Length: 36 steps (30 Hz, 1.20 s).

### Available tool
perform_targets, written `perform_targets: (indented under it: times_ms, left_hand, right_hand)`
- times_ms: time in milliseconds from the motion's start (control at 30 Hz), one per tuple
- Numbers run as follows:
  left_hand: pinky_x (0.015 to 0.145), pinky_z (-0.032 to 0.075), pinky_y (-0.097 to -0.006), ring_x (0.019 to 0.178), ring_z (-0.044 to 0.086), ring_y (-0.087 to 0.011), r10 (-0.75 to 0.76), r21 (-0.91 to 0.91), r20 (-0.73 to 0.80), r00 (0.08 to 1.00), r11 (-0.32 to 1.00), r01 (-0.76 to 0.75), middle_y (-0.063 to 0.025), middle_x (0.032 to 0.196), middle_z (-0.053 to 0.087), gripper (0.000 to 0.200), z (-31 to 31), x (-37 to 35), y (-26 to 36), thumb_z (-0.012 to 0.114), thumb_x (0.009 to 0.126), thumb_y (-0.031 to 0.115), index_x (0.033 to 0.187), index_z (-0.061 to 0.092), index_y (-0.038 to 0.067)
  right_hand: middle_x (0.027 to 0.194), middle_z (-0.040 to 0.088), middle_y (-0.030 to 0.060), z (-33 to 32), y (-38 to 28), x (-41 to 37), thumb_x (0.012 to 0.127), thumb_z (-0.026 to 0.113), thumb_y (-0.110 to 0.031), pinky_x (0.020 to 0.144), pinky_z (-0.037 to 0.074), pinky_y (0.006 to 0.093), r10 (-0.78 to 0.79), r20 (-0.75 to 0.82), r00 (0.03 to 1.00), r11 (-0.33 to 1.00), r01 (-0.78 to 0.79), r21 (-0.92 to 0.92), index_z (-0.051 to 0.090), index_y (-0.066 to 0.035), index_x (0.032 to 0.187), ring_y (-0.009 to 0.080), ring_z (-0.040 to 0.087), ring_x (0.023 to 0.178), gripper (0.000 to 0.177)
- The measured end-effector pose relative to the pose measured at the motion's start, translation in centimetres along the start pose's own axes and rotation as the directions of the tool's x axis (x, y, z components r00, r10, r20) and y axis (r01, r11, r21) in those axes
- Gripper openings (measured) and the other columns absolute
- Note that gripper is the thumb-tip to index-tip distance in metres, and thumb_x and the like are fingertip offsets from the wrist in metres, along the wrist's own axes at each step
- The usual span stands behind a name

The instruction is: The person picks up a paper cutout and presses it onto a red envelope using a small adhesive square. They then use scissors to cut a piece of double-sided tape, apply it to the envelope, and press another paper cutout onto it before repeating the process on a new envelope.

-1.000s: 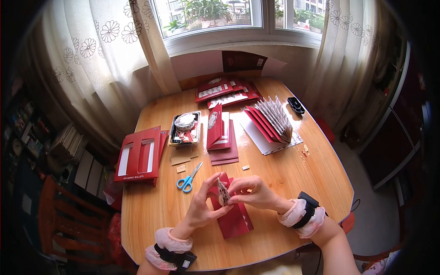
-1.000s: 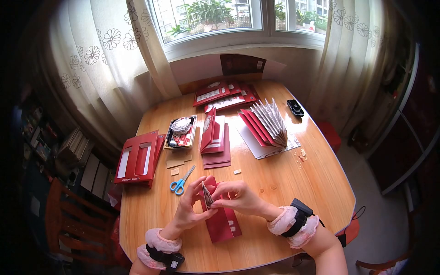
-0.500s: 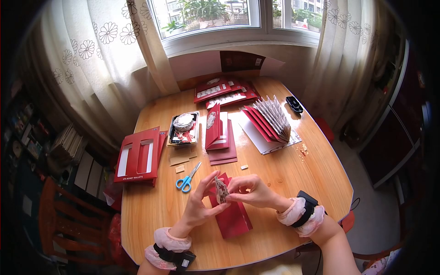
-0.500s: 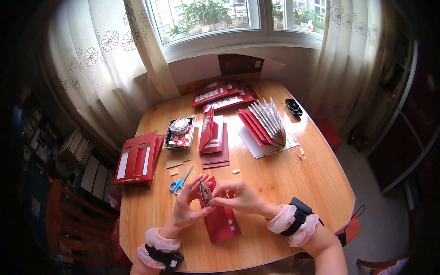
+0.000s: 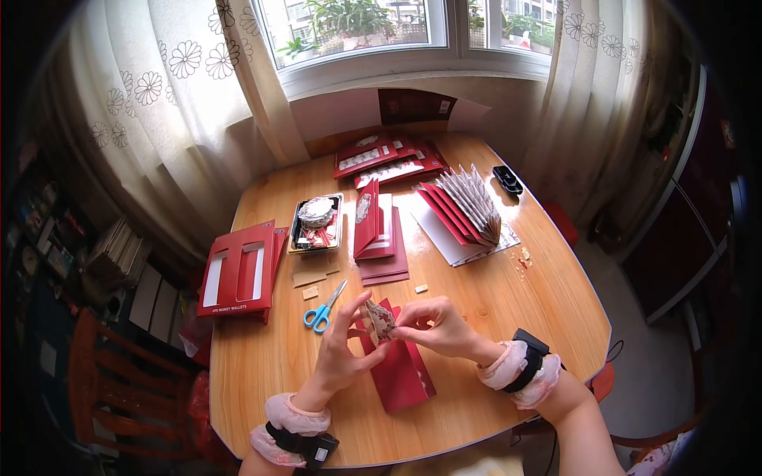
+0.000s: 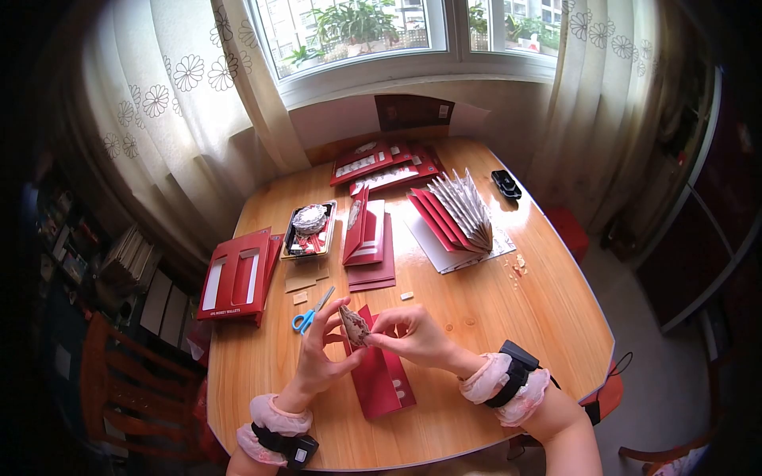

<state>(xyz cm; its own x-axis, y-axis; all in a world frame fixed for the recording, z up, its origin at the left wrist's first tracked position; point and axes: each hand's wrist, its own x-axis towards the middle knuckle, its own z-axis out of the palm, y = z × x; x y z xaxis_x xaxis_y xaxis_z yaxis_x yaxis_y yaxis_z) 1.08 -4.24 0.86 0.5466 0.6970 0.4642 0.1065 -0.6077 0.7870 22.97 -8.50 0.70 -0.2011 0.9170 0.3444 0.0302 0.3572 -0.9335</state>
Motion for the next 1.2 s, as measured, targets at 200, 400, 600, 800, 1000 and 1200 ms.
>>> perform_targets:
  times_ms: [200, 400, 600, 800, 1000, 1200]
  left_hand:
    - [0.081, 0.063, -0.0329, 0.118, 0.063, -0.0265, -0.037, -0.1, -0.089, 0.995, 0.995, 0.028, -0.014, 0.143, 0.05, 0.079, 0.5, 0.0, 0.5, 0.083, 0.076, 0.004, 0.143, 0.042, 0.006]
    - [0.082, 0.062, -0.0323, 0.115, 0.063, -0.0234, -0.161, -0.182, -0.051, 0.986, 0.972, 0.149, -0.0132, 0.136, 0.053, 0.073, 0.2, -0.3, 0.2, 0.081, 0.079, 0.006, 0.14, 0.041, 0.004]
    - [0.082, 0.062, -0.0328, 0.114, 0.063, -0.023, -0.185, -0.259, -0.102, 0.977, 0.954, 0.154, -0.014, 0.134, 0.053, 0.07, 0.2, -0.3, -0.2, 0.078, 0.082, 0.006, 0.141, 0.04, 0.002]
    - [0.084, 0.062, -0.0331, 0.115, 0.061, -0.0232, -0.085, -0.062, -0.116, 0.99, 0.995, 0.078, -0.0144, 0.133, 0.051, 0.077, 0.2, 0.0, 0.0, 0.084, 0.078, 0.009, 0.142, 0.041, 0.002]
    - [0.095, 0.054, -0.038, 0.117, 0.057, -0.0287, 0.137, 0.362, -0.099, 0.986, 0.927, -0.093, -0.0147, 0.131, 0.051, 0.089, -0.1, 0.4, 1.4, 0.092, 0.066, 0.012, 0.143, 0.048, 0.004]
    - [0.097, 0.053, -0.0382, 0.12, 0.057, -0.0296, 0.132, 0.376, -0.022, 0.991, 0.919, -0.114, -0.0147, 0.132, 0.051, 0.089, -0.3, 0.4, 1.5, 0.092, 0.067, 0.011, 0.145, 0.048, 0.003]
  right_hand:
    - [0.075, 0.066, -0.005, 0.1, 0.2, 0.0, 0.089, 0.074, -0.007, 0.049, 0.034, 0.0201, -0.026, -0.028, 0.999, 1.0, 0.026, -0.009, 0.074, -0.003, 0.084, -0.0006, 0.047, 0.06, 0.007]
    - [0.08, 0.068, 0.0001, -0.3, 0.4, -0.1, 0.09, 0.073, -0.004, 0.055, 0.039, 0.0187, 0.066, -0.016, 0.998, 0.998, -0.066, 0.003, 0.073, 0.001, 0.086, 0.0017, 0.055, 0.068, 0.006]
    - [0.082, 0.069, 0.0006, -0.5, 0.2, 0.0, 0.091, 0.073, -0.005, 0.055, 0.04, 0.0189, 0.074, -0.033, 0.997, 0.997, -0.074, 0.005, 0.074, 0.001, 0.086, 0.0018, 0.055, 0.069, 0.008]
    - [0.082, 0.068, 0.0006, -0.5, 0.3, -0.1, 0.091, 0.073, -0.004, 0.056, 0.04, 0.0189, 0.091, -0.036, 0.995, 0.996, -0.091, 0.016, 0.074, 0.001, 0.086, 0.0017, 0.055, 0.069, 0.007]
    - [0.081, 0.068, 0.0003, -0.4, 0.1, -0.1, 0.09, 0.073, -0.005, 0.056, 0.041, 0.019, 0.081, -0.01, 0.997, 0.997, -0.081, -0.013, 0.074, 0.0, 0.086, 0.002, 0.055, 0.069, 0.007]
    - [0.083, 0.07, 0.0014, -0.4, 0.4, -0.1, 0.091, 0.073, -0.003, 0.06, 0.044, 0.0193, 0.106, 0.033, 0.994, 0.994, -0.106, -0.006, 0.074, 0.001, 0.089, 0.0035, 0.059, 0.072, 0.005]
